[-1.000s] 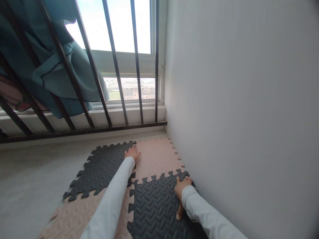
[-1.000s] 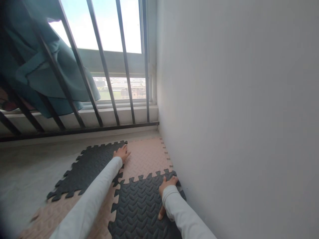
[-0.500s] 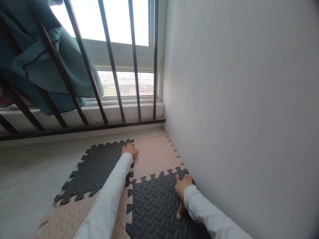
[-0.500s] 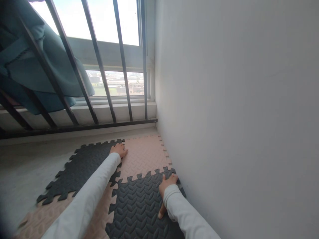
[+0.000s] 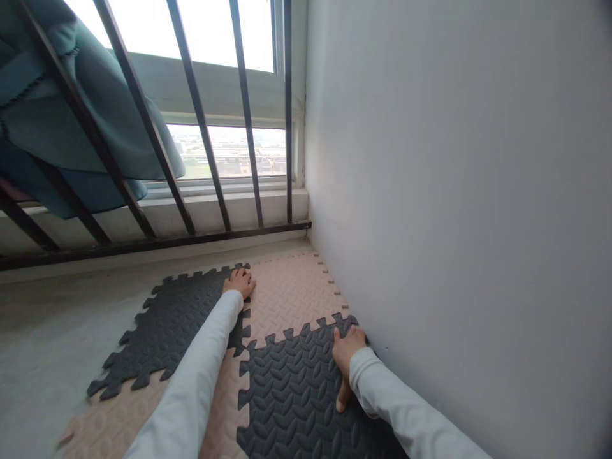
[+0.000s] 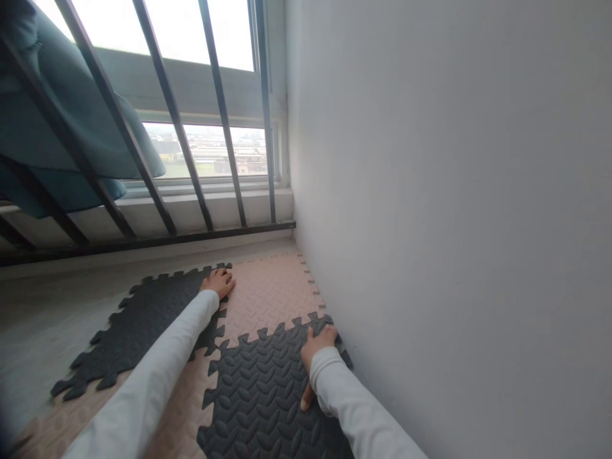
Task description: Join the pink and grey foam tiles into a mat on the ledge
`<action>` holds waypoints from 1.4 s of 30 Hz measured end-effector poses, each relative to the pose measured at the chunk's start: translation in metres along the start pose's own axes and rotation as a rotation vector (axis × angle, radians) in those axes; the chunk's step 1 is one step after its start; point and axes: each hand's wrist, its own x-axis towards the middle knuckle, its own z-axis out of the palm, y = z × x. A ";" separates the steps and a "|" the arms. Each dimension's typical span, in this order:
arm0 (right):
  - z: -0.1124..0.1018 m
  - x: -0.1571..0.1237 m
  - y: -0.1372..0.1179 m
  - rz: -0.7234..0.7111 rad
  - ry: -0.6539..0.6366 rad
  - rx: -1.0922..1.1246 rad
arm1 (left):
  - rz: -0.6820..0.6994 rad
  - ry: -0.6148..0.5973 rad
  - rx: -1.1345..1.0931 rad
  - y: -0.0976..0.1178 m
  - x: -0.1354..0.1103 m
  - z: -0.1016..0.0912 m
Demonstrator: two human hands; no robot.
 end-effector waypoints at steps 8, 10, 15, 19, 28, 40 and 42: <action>0.001 0.001 -0.001 0.019 0.023 0.015 | -0.008 -0.002 -0.104 -0.002 0.013 0.003; 0.002 0.002 -0.001 0.023 0.026 0.035 | -0.023 -0.025 -0.100 -0.002 0.020 -0.001; 0.002 0.002 -0.001 0.038 0.002 0.026 | -0.015 -0.091 -0.077 -0.003 0.031 -0.009; 0.000 0.002 -0.001 0.020 0.005 0.051 | 0.009 -0.136 -0.060 -0.004 0.027 -0.008; -0.006 0.003 -0.004 0.045 -0.078 0.004 | 0.027 -0.334 0.038 -0.034 -0.044 -0.015; -0.023 0.001 -0.002 -0.046 -0.287 -0.062 | -0.479 -0.189 0.124 -0.026 -0.219 -0.004; -0.024 0.000 -0.002 -0.037 -0.292 -0.066 | -0.472 -0.184 0.092 -0.034 -0.222 -0.007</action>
